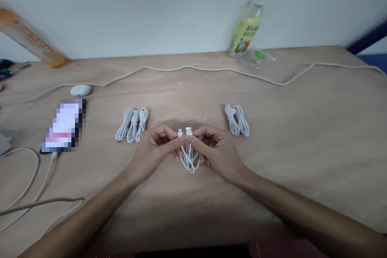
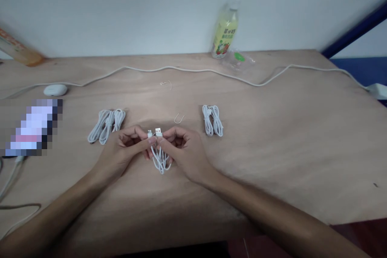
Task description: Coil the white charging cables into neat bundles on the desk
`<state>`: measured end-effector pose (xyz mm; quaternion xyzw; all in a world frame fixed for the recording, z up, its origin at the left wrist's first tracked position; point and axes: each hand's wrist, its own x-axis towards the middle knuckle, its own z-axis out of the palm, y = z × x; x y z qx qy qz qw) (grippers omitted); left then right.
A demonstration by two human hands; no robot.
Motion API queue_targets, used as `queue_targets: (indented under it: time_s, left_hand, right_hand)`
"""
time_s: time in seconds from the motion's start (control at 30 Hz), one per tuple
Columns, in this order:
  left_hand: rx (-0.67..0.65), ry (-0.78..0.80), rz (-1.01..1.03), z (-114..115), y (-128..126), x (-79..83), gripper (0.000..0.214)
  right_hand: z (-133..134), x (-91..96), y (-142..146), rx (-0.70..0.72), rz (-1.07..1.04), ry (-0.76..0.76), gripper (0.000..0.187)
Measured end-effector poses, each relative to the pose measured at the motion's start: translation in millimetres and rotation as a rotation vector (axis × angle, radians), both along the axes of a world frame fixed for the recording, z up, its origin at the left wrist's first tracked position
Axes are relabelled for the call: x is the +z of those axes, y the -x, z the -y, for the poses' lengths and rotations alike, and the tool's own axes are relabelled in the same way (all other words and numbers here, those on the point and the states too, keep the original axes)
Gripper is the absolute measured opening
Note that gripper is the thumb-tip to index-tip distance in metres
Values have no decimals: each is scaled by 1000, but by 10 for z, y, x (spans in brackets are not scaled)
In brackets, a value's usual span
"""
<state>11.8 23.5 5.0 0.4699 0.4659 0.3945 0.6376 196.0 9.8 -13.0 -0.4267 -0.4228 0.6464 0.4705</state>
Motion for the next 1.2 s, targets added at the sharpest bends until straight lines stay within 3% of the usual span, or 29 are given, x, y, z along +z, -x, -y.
queue_targets:
  time_s: [0.8, 1.2]
  left_hand:
    - [-23, -27, -10, 6, 3, 18, 21]
    - [-62, -119, 65, 18, 15, -42, 16]
  right_hand:
    - [-27, 43, 0, 26, -25, 17, 38]
    - [-6, -32, -22, -29, -39, 48, 30]
